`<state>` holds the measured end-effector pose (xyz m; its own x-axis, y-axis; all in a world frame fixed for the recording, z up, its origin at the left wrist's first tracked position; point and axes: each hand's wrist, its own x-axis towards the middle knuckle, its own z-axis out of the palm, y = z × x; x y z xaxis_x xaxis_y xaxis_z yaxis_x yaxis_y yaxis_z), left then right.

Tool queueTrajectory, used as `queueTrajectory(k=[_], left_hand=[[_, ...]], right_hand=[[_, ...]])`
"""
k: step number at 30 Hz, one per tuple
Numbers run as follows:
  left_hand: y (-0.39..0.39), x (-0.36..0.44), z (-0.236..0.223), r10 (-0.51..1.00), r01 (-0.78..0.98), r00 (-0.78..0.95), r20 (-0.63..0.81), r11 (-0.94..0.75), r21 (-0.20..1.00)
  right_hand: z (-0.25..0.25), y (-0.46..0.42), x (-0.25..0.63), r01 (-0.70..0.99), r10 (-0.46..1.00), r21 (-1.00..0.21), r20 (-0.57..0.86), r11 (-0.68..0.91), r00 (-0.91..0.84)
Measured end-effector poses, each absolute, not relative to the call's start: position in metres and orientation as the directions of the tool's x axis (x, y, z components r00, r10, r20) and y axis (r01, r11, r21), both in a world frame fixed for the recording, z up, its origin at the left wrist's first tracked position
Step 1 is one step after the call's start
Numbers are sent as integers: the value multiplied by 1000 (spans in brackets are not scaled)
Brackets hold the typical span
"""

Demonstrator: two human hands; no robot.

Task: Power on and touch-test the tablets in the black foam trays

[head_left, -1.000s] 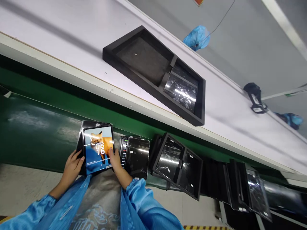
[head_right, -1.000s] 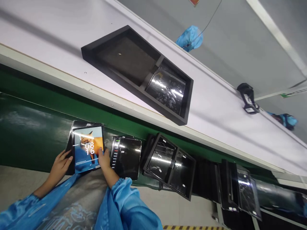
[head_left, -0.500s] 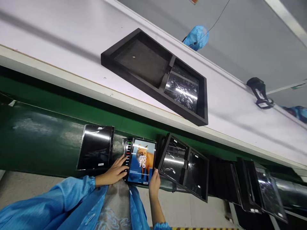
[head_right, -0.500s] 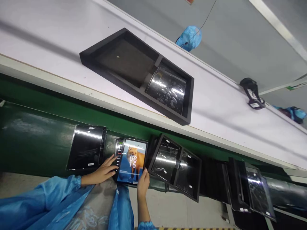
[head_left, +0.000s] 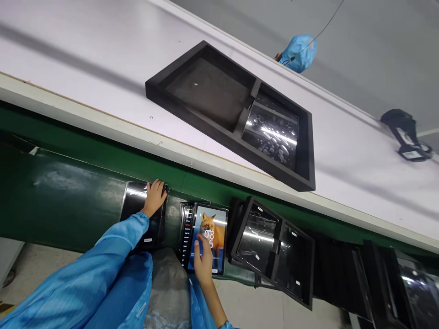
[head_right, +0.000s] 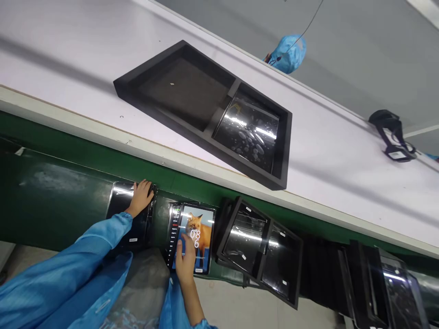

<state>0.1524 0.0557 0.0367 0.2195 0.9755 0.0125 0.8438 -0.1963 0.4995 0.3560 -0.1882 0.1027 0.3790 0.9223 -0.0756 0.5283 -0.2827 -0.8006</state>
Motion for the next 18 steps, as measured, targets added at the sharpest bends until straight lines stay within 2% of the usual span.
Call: queueTrajectory(k=[18], left_hand=[[51,153,33,983,839,182,18,-164,519]], right_hand=[[109,-167,337,495,940,-815,-169,-303,297]])
